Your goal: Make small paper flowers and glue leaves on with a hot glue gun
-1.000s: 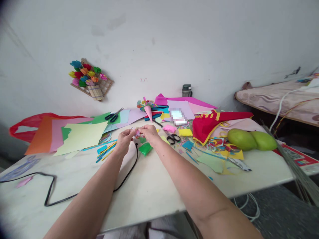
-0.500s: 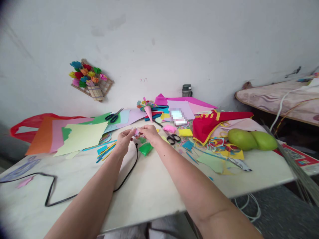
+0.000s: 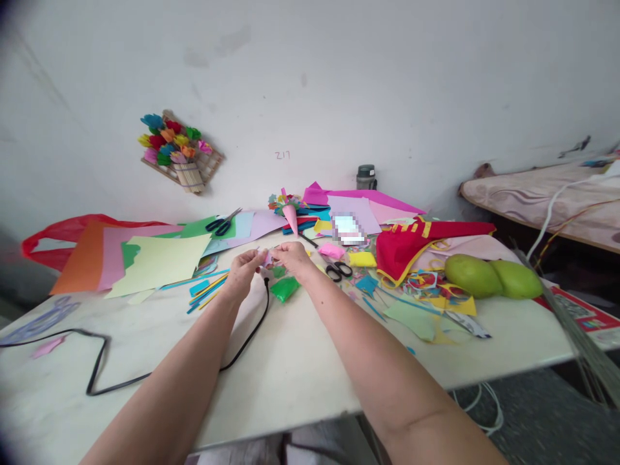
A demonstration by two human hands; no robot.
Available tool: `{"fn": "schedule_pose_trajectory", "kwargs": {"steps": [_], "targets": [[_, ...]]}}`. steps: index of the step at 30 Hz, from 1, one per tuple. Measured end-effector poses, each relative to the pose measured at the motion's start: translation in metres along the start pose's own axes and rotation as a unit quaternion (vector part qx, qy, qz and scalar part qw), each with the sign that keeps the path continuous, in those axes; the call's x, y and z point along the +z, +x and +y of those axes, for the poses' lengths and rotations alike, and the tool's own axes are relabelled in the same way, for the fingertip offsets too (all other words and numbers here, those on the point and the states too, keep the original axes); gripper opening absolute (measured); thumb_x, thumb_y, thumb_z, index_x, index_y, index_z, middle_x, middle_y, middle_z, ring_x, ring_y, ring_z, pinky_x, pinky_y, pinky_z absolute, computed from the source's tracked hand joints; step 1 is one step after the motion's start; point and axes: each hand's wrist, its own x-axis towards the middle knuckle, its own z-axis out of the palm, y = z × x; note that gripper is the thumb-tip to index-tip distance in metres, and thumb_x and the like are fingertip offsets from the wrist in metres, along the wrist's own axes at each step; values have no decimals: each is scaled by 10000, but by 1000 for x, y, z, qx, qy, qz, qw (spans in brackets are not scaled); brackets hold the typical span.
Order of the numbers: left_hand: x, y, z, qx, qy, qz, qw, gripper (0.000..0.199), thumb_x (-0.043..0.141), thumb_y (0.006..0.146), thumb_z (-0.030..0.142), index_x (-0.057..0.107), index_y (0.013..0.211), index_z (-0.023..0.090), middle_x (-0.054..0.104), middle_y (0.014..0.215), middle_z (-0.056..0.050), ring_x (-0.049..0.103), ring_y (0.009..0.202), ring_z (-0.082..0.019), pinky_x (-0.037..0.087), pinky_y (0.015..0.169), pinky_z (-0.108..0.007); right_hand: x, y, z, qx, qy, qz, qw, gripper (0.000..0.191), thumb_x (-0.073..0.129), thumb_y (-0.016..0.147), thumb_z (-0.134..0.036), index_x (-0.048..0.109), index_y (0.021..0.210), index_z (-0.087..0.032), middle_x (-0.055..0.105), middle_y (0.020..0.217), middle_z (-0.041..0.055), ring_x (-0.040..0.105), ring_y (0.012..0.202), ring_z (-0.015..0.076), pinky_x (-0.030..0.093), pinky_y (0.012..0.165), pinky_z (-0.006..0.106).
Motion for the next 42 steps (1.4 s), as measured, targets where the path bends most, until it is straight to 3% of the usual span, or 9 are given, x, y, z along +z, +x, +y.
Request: {"fn": "schedule_pose_trajectory", "kwargs": {"steps": [6, 12, 21, 26, 31, 36, 42], "targets": [[-6, 5, -8, -29, 5, 42, 999, 370, 473, 726, 484, 592, 615, 152, 586, 574, -30, 488, 548, -113, 322, 464, -213, -2, 5, 4, -2, -3, 20, 1000, 152, 599, 616, -285, 569, 604, -136, 547, 523, -5, 483, 451, 88, 372, 406, 204], [-7, 5, -7, -14, 10, -16, 1000, 248, 606, 648, 391, 579, 613, 147, 620, 612, -23, 486, 518, -93, 320, 488, -210, -3, 7, 5, -8, 19, 27, 999, 148, 599, 620, -270, 535, 595, -138, 545, 530, -19, 474, 418, 68, 373, 388, 188], [-4, 3, -7, -30, -24, -5, 999, 250, 618, 651, 388, 552, 612, 150, 595, 599, -11, 498, 532, -91, 337, 489, -205, -1, 2, 0, -20, -32, 30, 999, 98, 585, 633, -201, 528, 593, -132, 564, 526, -4, 526, 469, 90, 418, 435, 194], [-5, 3, -7, -28, -17, -24, 999, 265, 624, 650, 391, 546, 605, 142, 593, 583, -16, 502, 532, -96, 344, 489, -206, -2, 2, 0, -29, -31, 9, 999, 87, 574, 645, -174, 574, 722, -133, 595, 594, 0, 550, 513, 98, 428, 452, 196], [-5, 3, -6, -51, -24, -48, 997, 260, 602, 670, 401, 575, 661, 142, 612, 626, -28, 518, 575, -105, 359, 512, -207, -4, 3, 1, -38, -64, 12, 997, 62, 562, 658, -183, 570, 632, -128, 579, 551, -5, 512, 463, 79, 413, 440, 187], [-4, 3, -6, -33, -10, -24, 999, 283, 594, 674, 411, 564, 609, 137, 583, 583, -12, 466, 507, -82, 311, 469, -203, -3, 3, 0, -45, -62, 8, 997, 68, 559, 664, -188, 572, 635, -127, 594, 556, 6, 527, 487, 87, 419, 455, 188], [-4, 4, -4, -20, 2, -33, 999, 273, 580, 690, 401, 564, 605, 142, 565, 550, 3, 417, 466, -63, 270, 448, -199, -4, 1, -3, -39, -83, 4, 996, 118, 558, 679, -225, 592, 638, -119, 603, 568, 17, 510, 472, 80, 401, 441, 185]]}}
